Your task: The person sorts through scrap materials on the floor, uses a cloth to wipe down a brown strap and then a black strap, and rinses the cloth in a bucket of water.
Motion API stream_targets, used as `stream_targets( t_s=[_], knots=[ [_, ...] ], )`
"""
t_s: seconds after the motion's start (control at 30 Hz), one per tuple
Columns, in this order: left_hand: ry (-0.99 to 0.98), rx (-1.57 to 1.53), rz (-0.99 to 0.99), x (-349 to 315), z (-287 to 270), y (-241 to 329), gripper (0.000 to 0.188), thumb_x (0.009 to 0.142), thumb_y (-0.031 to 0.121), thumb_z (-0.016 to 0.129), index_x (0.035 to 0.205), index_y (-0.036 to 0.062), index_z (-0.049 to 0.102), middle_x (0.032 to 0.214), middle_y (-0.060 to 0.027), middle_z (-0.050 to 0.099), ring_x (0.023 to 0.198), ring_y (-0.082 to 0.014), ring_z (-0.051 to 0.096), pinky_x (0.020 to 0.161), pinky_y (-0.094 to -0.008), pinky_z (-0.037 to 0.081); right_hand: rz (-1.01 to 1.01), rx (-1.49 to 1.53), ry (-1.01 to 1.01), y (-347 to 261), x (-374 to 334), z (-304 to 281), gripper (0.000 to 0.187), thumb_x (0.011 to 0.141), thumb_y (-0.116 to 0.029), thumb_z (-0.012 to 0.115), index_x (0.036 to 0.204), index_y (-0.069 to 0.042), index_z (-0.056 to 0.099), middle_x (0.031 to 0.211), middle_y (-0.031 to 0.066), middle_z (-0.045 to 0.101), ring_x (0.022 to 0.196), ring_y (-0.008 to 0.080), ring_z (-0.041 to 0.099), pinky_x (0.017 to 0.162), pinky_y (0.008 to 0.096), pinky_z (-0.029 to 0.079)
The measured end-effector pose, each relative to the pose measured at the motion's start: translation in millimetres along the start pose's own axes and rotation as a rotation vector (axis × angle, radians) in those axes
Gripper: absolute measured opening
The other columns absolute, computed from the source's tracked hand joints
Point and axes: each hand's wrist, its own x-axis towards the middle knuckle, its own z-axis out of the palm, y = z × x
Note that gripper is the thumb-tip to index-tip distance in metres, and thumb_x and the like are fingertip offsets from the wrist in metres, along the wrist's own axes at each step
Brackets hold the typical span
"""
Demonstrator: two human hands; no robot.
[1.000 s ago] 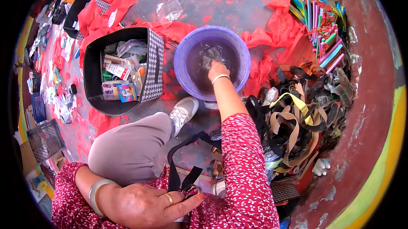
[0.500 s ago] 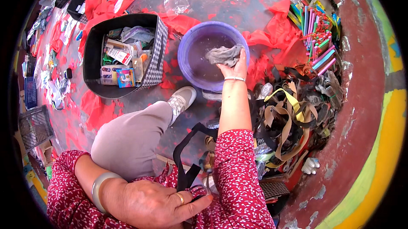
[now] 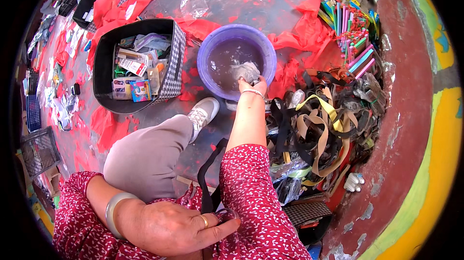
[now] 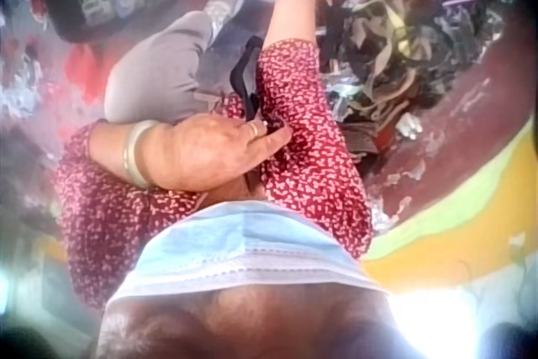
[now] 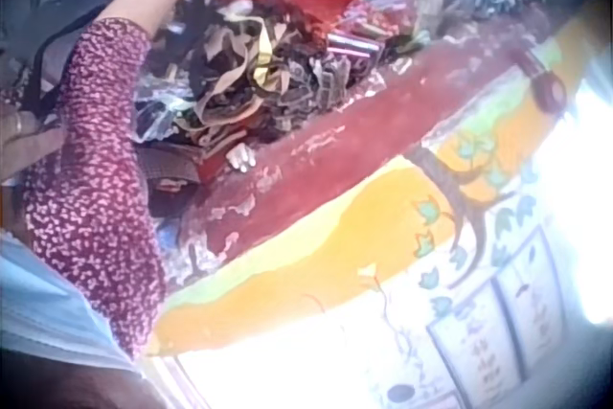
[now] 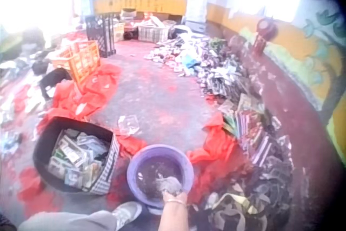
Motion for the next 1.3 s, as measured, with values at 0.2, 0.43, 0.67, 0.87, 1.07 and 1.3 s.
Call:
stream_targets(
  t_s=[0.2,0.43,0.67,0.87,1.07,1.3],
  knots=[
    [-0.033,-0.031,-0.049,2.0,-8.9,-7.8,0.055,0.076,0.014,0.052,0.125,-0.0079,0.040,0.079,-0.0142,0.054,0.063,-0.0206,0.060,0.054,-0.0282,0.051,0.219,-0.021,-0.027,30.1,-19.6,19.8,0.049,0.083,-0.016,0.043,0.130,-0.002,0.040,0.138,0.0171,0.033,0.129,0.0364,0.026,0.107,0.0517,0.019],
    [-0.050,-0.063,-0.061,7.6,-17.9,-16.1,0.058,0.075,0.014,0.054,0.127,-0.0083,0.039,0.073,-0.0110,0.050,0.057,-0.0193,0.056,0.051,-0.0286,0.049,0.338,0.119,-0.334,41.6,-18.4,28.9,0.036,0.093,-0.025,0.034,0.113,-0.002,0.053,0.104,0.0136,0.062,0.091,0.0319,0.060,0.099,0.0572,0.030],
    [-0.042,-0.117,-0.084,13.0,-27.2,-21.4,0.061,0.075,0.015,0.056,0.128,-0.0083,0.037,0.074,-0.0105,0.051,0.059,-0.0196,0.057,0.051,-0.0290,0.049,0.232,-0.138,-0.297,59.7,-42.7,57.0,0.017,0.084,-0.021,0.058,0.096,-0.010,0.061,0.099,0.0092,0.062,0.092,0.0279,0.057,0.082,0.0476,0.043],
    [-0.058,-0.090,-0.098,13.7,-26.3,-22.0,0.060,0.074,0.013,0.055,0.128,-0.0076,0.038,0.076,-0.0114,0.053,0.061,-0.0200,0.058,0.052,-0.0286,0.049,0.052,-0.276,-0.231,52.9,-48.4,68.7,0.006,0.080,-0.012,0.063,0.086,-0.013,0.061,0.087,0.0035,0.064,0.079,0.0207,0.062,0.074,0.0434,0.048],
    [-0.039,-0.084,-0.066,14.8,-26.3,-19.1,0.056,0.075,0.011,0.053,0.126,-0.0064,0.040,0.078,-0.0118,0.054,0.060,-0.0194,0.058,0.051,-0.0284,0.049,-0.662,-1.497,-0.094,43.1,4.0,44.9,0.034,0.069,-0.016,0.072,0.097,0.001,0.061,0.086,0.0074,0.062,0.077,0.0188,0.060,0.070,0.0326,0.047],
    [-0.029,-0.054,-0.061,12.0,-19.4,-15.5,0.056,0.075,0.014,0.054,0.126,-0.0053,0.040,0.076,-0.0111,0.053,0.058,-0.0184,0.058,0.049,-0.0278,0.048,-0.377,-2.131,-0.338,22.8,20.5,25.9,0.047,0.068,-0.025,0.072,0.100,0.007,0.061,0.095,0.0180,0.063,0.086,0.0245,0.060,0.077,0.0336,0.045]
  ],
)
